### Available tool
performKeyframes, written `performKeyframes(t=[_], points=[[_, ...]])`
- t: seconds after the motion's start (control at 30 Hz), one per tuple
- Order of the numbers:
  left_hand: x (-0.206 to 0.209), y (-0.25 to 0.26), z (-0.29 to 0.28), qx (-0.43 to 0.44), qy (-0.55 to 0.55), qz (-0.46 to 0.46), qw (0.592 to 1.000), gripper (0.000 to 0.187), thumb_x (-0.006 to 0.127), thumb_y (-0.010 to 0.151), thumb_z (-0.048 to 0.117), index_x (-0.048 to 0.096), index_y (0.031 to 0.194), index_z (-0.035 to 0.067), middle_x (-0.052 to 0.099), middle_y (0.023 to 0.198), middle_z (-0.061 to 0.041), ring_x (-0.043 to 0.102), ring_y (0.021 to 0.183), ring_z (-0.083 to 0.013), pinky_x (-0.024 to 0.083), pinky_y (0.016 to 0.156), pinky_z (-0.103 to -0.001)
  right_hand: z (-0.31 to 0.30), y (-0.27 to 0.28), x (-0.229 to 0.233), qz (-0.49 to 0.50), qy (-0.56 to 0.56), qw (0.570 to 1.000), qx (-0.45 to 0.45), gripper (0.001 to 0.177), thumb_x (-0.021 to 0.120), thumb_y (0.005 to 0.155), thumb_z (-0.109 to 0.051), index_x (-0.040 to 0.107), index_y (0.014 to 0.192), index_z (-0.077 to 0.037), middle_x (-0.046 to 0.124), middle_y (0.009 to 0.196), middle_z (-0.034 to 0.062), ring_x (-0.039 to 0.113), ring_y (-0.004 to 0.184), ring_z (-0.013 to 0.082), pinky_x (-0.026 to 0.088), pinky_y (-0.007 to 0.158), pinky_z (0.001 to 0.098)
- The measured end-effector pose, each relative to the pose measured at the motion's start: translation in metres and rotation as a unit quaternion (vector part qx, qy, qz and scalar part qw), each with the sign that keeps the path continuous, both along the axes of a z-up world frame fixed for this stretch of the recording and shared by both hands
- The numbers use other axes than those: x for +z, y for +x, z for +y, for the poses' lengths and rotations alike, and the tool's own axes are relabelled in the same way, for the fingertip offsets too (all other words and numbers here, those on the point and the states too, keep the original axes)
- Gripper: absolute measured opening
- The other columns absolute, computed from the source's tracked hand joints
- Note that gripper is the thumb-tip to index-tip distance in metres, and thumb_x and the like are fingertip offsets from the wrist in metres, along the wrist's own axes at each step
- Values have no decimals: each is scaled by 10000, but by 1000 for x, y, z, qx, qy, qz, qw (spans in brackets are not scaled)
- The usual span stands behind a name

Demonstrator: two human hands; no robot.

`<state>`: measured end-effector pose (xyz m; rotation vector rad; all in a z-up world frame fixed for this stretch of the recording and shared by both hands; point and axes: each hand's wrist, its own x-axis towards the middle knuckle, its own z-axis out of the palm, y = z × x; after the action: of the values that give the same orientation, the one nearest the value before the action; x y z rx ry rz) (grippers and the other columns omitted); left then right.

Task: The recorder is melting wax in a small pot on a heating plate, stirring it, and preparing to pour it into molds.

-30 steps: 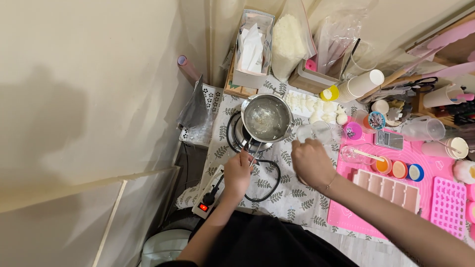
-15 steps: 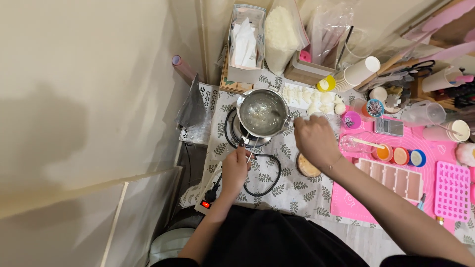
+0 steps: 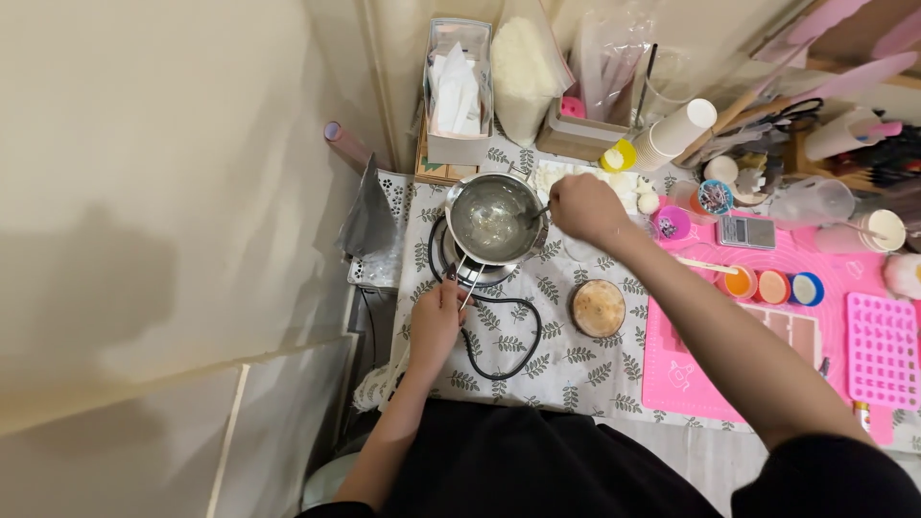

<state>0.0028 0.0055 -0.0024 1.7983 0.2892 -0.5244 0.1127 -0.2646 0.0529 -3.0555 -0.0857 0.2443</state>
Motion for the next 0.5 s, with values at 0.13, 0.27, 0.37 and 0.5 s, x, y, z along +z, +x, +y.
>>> performKeyframes(t=[0.13,0.27,0.37,0.5], points=[[0,3,0,-10,0,2,1000,586,386,1062,428,724,800,27,585,530,-28,557,501,-122,454,547,-296,-14,21,-11,66,73,994,-56,254,658,889,-265,796,923,-54,744,891,227,722,850,401,569,829,476],[-2,3,0,-8,-11,20,1000,576,385,1069,417,721,819,21,585,543,-30,549,504,-119,449,543,-296,-7,3,19,79,66,991,-84,364,656,912,-387,789,946,-50,739,909,220,716,873,389,560,832,481],[-4,5,4,3,-30,30,999,548,396,1060,401,707,835,10,634,600,7,566,521,-101,457,539,-285,-13,-30,28,47,86,985,-143,453,566,1012,-441,764,1006,-33,725,920,246,697,886,408,542,838,507],[-3,14,15,-19,-17,14,1000,472,423,1037,344,726,858,29,608,587,10,525,512,-88,409,505,-283,-18,-98,-16,100,215,923,-302,428,440,1089,-356,718,1109,-30,781,840,187,736,734,274,588,750,416]])
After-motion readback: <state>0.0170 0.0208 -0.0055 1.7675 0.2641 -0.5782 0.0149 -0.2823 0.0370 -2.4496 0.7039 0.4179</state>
